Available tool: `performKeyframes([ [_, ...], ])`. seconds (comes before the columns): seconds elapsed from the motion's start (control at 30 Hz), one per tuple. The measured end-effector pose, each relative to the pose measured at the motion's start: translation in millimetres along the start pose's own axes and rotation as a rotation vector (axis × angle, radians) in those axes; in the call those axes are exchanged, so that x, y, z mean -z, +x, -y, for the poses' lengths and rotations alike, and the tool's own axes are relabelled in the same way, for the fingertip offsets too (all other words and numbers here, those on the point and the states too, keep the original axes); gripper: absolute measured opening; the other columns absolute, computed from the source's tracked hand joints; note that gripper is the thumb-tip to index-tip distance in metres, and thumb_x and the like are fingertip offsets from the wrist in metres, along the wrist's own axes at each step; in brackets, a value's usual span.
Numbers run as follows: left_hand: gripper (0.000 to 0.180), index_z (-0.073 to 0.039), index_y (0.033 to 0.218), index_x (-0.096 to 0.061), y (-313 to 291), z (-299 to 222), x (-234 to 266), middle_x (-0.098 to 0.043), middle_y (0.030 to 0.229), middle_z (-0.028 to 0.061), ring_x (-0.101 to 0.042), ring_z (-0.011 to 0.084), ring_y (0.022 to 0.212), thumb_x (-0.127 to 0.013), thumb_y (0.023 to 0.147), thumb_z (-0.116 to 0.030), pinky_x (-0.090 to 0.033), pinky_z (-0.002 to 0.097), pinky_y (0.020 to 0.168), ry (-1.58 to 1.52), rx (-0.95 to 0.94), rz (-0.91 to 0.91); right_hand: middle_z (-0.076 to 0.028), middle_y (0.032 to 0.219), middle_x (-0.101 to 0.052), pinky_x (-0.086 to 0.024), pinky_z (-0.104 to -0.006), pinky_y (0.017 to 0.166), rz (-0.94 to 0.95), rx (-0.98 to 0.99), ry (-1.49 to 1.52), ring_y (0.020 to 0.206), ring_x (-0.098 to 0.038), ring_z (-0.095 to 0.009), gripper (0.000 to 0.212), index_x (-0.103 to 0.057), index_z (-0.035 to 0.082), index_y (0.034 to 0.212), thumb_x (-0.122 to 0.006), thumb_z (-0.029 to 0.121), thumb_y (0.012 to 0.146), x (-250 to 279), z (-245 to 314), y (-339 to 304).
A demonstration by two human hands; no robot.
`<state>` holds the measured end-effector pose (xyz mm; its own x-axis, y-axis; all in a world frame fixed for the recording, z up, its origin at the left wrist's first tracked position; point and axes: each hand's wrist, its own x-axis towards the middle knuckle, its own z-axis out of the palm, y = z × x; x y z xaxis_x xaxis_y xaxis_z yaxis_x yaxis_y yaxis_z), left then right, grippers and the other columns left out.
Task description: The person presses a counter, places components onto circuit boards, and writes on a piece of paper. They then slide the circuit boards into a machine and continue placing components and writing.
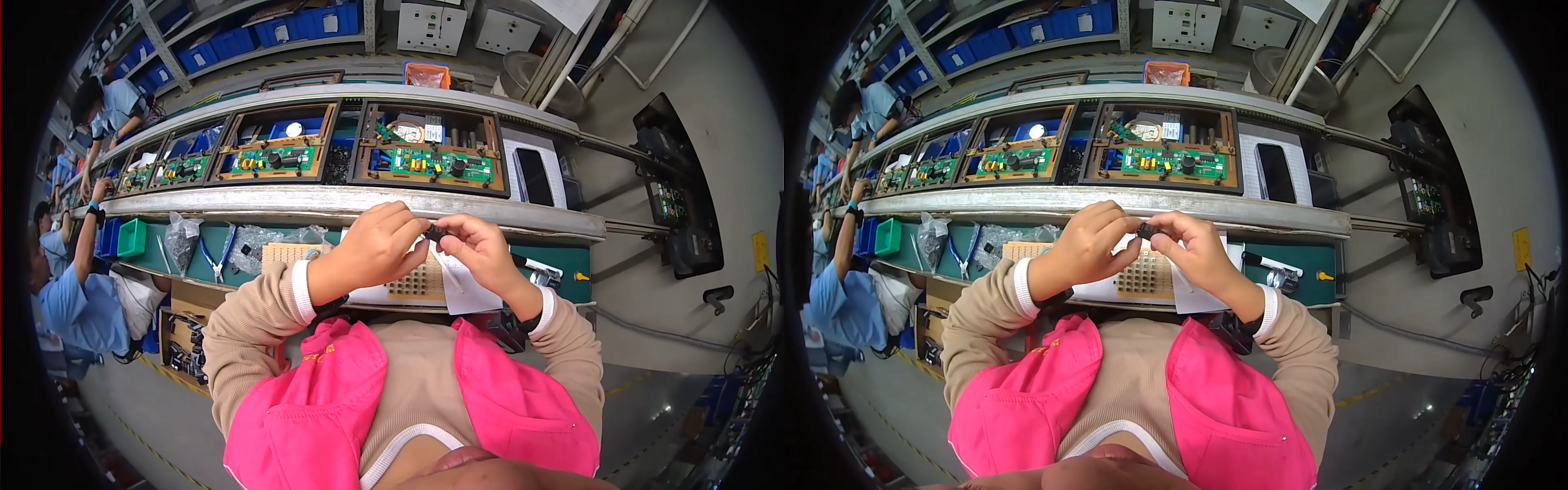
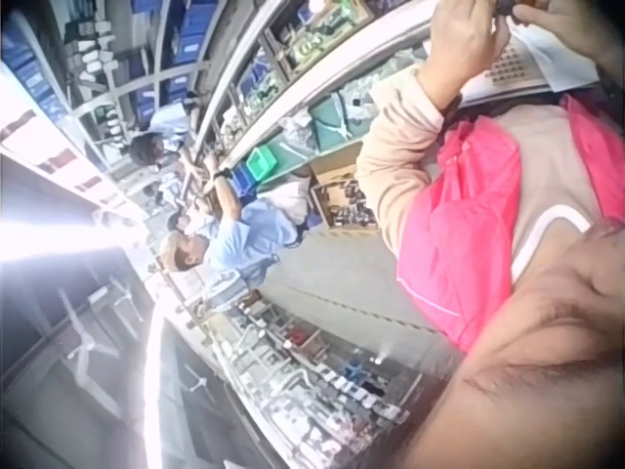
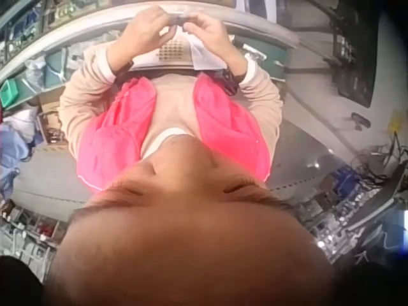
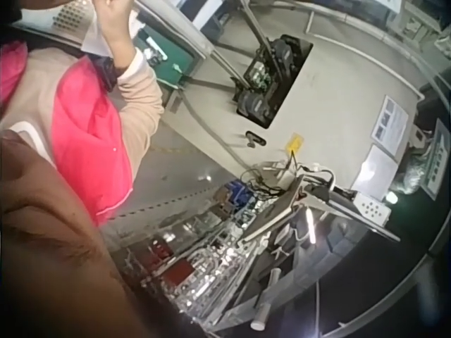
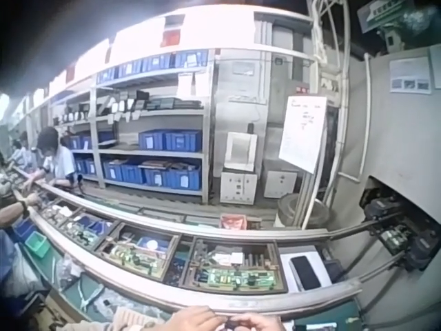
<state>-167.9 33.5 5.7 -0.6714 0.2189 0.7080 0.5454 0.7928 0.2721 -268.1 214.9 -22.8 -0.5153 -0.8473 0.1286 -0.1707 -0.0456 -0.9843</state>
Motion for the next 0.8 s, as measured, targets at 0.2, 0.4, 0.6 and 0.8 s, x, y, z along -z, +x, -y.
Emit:
performKeyframes([
  [0.2, 0.023, 0.0, 0.082, -0.057, -3, -1, -2, -0.055, 0.068, 0.0094, -0.054, 0.0254, 0.061, -0.065, 0.061, 0.003, -0.044, 0.0359, 0.055, 0.059, -0.033, 0.018, -0.005, 0.096, -0.063, -0.047, -0.023, 0.074, 0.01, -0.001, -0.181, 0.082, -0.057, -0.009, 0.026, -0.058, -0.003, 0.112, -0.061, 0.008, 0.088, -3, 6, -1],
  [0.4, 0.022, 0.0, 0.083, -0.058, -7, 0, -2, -0.055, 0.069, 0.0093, -0.054, 0.0253, 0.061, -0.065, 0.063, 0.004, -0.044, 0.0358, 0.055, 0.055, -0.048, 0.027, -0.005, 0.097, -0.063, -0.046, -0.0243, 0.076, 0.015, 0.006, -0.17, 0.084, -0.057, -0.009, 0.027, -0.058, -0.002, 0.111, -0.062, 0.008, 0.087, -4, 7, -3],
  [0.6, 0.016, -0.001, 0.081, -0.058, -12, -4, 3, -0.058, 0.071, 0.0089, -0.056, 0.0251, 0.064, -0.068, 0.069, 0.001, -0.044, 0.0344, 0.057, -0.244, 0.145, 0.027, -0.008, 0.104, -0.059, -0.042, -0.0283, 0.086, 0.038, 0.236, -0.082, 0.095, -0.055, -0.015, 0.024, -0.058, -0.001, 0.109, -0.06, 0.005, 0.086, -1, -2, -3],
  [0.8, 0.014, -0.002, 0.079, -0.059, -11, -9, 6, -0.06, 0.072, 0.0086, -0.058, 0.0247, 0.066, -0.07, 0.071, 0.0, -0.045, 0.0337, 0.058, -0.272, 0.168, 0.034, -0.01, 0.106, -0.057, -0.04, -0.0294, 0.089, 0.073, 0.252, 0.005, 0.1, -0.054, -0.018, 0.022, -0.058, 0.0, 0.108, -0.06, 0.004, 0.086, -3, -6, -1],
])
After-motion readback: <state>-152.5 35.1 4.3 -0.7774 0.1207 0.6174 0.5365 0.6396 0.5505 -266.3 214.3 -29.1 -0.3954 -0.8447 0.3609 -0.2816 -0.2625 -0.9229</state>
